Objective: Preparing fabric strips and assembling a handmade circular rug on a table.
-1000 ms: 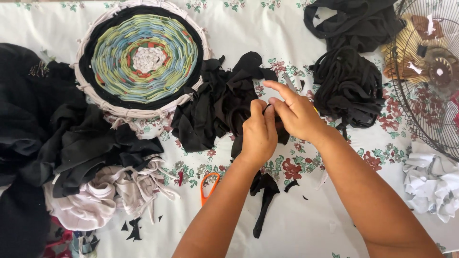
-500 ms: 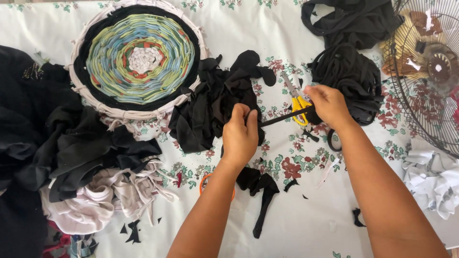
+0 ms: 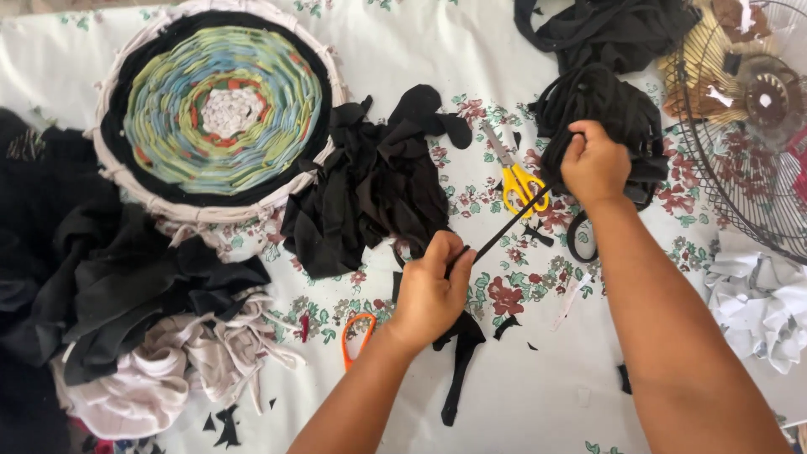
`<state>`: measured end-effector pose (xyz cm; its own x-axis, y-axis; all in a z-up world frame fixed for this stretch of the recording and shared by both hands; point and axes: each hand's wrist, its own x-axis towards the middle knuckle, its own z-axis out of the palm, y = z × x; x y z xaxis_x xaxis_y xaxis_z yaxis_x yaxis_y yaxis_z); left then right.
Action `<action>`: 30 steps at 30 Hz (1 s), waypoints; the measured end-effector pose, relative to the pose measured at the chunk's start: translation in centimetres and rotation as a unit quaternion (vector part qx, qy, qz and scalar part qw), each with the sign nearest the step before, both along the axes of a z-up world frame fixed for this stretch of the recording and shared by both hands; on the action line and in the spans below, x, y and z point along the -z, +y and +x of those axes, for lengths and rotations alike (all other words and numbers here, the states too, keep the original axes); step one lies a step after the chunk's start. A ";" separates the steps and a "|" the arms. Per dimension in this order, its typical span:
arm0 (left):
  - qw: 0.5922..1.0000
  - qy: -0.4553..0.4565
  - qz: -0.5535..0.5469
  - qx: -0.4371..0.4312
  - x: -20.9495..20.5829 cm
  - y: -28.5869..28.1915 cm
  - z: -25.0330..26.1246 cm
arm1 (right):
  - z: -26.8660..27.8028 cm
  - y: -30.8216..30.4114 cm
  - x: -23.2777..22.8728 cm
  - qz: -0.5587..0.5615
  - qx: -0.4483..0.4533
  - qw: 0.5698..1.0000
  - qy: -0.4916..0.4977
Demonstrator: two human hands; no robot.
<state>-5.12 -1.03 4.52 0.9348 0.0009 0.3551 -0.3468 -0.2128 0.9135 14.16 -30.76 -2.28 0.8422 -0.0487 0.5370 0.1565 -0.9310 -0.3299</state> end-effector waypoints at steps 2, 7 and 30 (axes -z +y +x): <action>0.999 0.028 -0.011 0.013 -1.1 -0.3 -0.5 | -0.2 0.1 0.2 0.007 0.013 1.000 0.007; 0.999 0.044 -0.028 0.016 -2.0 -0.2 -1.2 | -0.1 0.4 0.3 0.009 0.010 1.000 0.004; 0.990 0.062 -0.054 -0.113 -1.2 -2.3 5.8 | -7.8 12.9 -13.8 0.393 -0.367 0.669 0.514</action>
<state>0.70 -3.28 5.76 0.9424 0.2479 0.2246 -0.1858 -0.1704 0.9677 6.35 -17.86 11.49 0.6991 0.6528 -0.2917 -0.2084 -0.2041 -0.9565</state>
